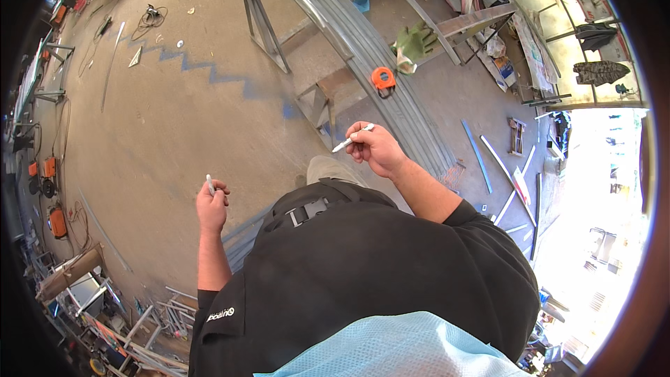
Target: The person walks through a workshop, then uses a speed square and a white marker to mark measurements on stacked metal sheets. They repeatedly position the square, draw lines, and write numbers on the sheets.
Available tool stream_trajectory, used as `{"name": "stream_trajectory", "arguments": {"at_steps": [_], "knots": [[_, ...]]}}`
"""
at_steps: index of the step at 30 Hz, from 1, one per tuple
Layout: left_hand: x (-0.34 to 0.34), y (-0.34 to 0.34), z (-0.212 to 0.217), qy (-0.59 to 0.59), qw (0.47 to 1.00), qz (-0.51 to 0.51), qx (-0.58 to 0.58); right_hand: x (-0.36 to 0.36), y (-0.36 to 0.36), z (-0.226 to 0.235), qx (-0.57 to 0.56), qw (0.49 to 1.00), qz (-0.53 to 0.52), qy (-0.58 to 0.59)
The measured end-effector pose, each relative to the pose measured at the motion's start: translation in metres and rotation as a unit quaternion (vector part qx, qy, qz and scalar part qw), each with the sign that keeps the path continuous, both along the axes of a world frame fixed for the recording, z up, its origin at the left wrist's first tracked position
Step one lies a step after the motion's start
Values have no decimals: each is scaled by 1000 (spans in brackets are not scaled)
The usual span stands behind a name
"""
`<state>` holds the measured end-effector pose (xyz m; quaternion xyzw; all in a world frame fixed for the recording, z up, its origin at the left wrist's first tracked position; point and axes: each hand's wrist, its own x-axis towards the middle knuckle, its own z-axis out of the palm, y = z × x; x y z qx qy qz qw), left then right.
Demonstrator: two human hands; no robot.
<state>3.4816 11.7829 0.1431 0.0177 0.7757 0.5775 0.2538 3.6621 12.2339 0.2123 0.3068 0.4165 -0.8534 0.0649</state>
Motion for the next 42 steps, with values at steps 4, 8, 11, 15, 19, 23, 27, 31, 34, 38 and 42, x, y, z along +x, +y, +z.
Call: {"name": "stream_trajectory", "arguments": {"at_steps": [4, 8, 11, 15, 19, 23, 27, 31, 34, 38, 42], "knots": [[-35, 16, -15, 60, 997, -47, -6, -41, -3, -12, 4, 999, -30, -19], [-79, 35, -15, 48, 992, -96, -59, -91, -1, -33, -11, 998, -55, -29], [-130, 34, -16, 58, 988, -103, -102, -147, 4, -51, -22, 997, -69, -36], [-207, 9, -26, 31, 987, -82, -132, -242, 11, -66, -41, 996, -80, -27], [-272, -11, -36, 24, 987, -42, -154, -335, 21, -54, -4, 1000, -30, 7], [-325, -14, -47, -11, 988, -12, -153, -408, 33, -41, 17, 1000, -19, 12], [-402, -5, -74, -21, 991, -46, -120, -460, 45, -48, 43, 997, -64, -19], [-519, 36, -74, 11, 980, -145, -139, -495, 48, -63, 42, 984, -163, -55], [-618, 90, -52, 18, 958, -224, -176, -512, 41, -65, 24, 971, -222, -82], [-726, 181, -14, 120, 913, -363, -146, -524, 29, -59, 18, 954, -285, -95], [-790, 291, 14, 163, 868, -451, -130, -527, 27, -60, -12, 919, -383, -89]]}}
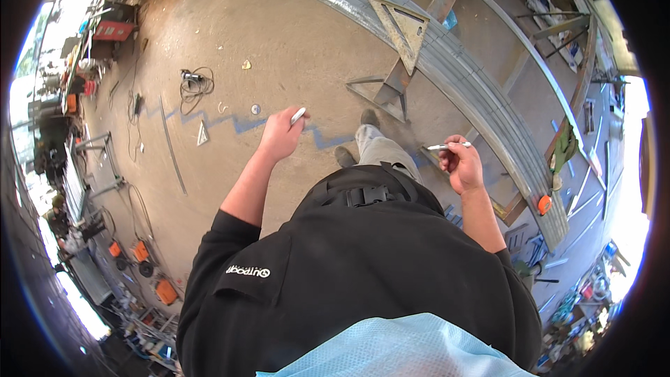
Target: The person walks through a workshop, then uses a speed square and a white marker to mark measurements on stacked metal sheets. They repeatedly position the square, draw lines, and write numbers on the sheets.
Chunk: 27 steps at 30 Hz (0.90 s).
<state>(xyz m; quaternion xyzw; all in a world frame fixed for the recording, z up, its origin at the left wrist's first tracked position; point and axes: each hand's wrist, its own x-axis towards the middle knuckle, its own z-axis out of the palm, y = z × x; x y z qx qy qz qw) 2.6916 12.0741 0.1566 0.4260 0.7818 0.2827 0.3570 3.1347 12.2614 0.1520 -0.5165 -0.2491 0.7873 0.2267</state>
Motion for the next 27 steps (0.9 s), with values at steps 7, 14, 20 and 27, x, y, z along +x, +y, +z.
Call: {"name": "stream_trajectory", "arguments": {"at_steps": [7, 14, 20, 27], "knots": [[-20, 161, 4, 87, 982, -150, 76, -20, 33, -23, 7, 993, -112, 42], [-7, 295, 2, 156, 924, -309, 159, -18, 37, -14, 19, 979, -201, 29], [0, 394, -18, 259, 865, -401, 153, -4, -3, -11, 34, 957, -287, -11], [-15, 444, -31, 266, 781, -562, 60, -69, -52, 3, 48, 918, -394, -13]]}}
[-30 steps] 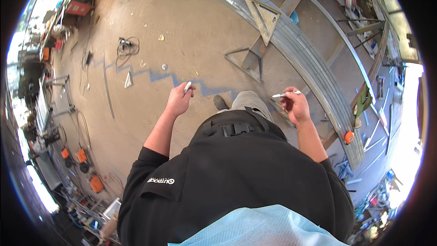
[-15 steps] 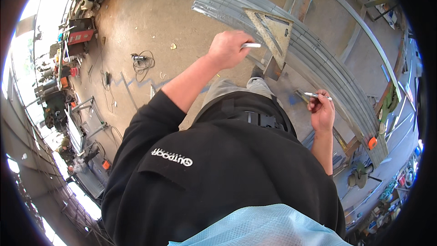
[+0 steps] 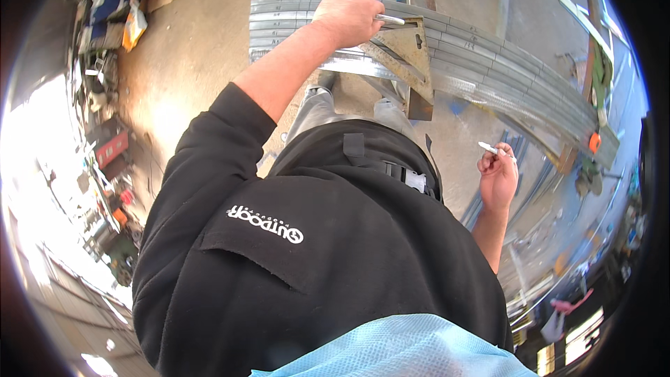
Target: The person walks through a workshop, then uses a speed square and a white marker to mark measurements on stacked metal sheets. They repeatedly position the square, draw lines, and write numbers on the sheets.
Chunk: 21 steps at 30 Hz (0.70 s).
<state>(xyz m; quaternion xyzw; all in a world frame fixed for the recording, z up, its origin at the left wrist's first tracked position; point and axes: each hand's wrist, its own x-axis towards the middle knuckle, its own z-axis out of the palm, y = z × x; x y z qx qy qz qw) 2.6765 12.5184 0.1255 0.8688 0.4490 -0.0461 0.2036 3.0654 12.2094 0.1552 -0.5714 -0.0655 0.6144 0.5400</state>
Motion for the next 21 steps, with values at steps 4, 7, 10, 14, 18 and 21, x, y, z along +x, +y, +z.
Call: {"name": "stream_trajectory", "arguments": {"at_steps": [4, 7, 10, 14, 18, 21], "knots": [[-5, 8, -12, -30, 997, -72, -14, -66, -17, 3, -4, 995, -93, -24], [-11, 13, -14, -76, 991, -105, 20, -113, -30, 4, 4, 995, -101, -20], [-32, 19, 2, -126, 984, -118, 48, -147, -44, 4, -2, 996, -91, -22], [-105, 20, 33, -221, 967, -109, 66, -173, -52, 1, -12, 997, -79, -15], [-182, 3, 42, -178, 977, -85, 77, -189, -41, 1, -24, 996, -83, -14], [-219, -16, 41, -179, 980, -70, 61, -196, -26, 3, -13, 997, -77, -28]]}}
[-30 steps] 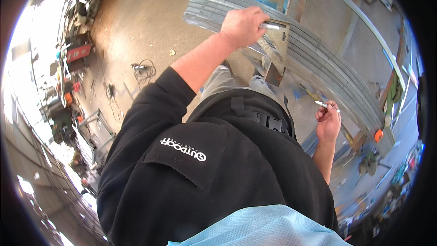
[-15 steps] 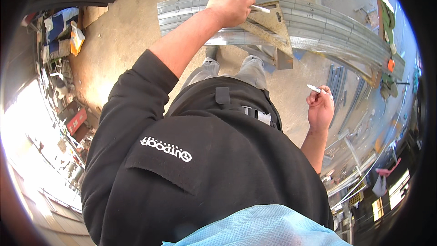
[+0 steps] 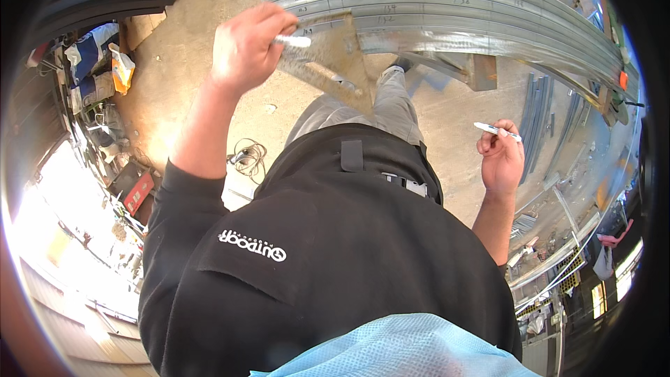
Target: The person walks through a workshop, then uses a speed square and a white marker to mark measurements on stacked metal sheets. They repeatedly position the square, draw lines, and write numbers on the sheets.
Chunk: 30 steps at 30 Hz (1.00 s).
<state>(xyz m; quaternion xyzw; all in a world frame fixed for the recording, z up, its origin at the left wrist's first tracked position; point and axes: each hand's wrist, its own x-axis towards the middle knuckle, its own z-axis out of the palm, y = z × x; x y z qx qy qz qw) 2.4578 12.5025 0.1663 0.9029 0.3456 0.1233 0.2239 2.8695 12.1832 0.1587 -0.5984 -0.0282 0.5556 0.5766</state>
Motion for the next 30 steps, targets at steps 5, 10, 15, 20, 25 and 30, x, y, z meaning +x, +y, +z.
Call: {"name": "stream_trajectory", "arguments": {"at_steps": [5, 10, 15, 20, 25, 30], "knots": [[-24, -18, -13, -1, 1000, 17, -12, -12, 19, 3, 6, 999, 40, 23], [-26, -20, -23, -10, 1000, 12, -2, -29, 41, 5, 6, 997, 73, 19], [-24, -20, -29, -13, 1000, -1, -21, -48, 69, 11, 28, 994, 106, 16], [-24, -19, -34, -11, 999, -12, -31, -64, 90, 10, 46, 990, 132, 20], [-24, -17, -34, -3, 999, -18, -36, -77, 103, 5, 63, 988, 141, 24], [-22, -16, -33, 4, 999, -17, -44, -90, 117, 6, 65, 985, 162, 6]]}}
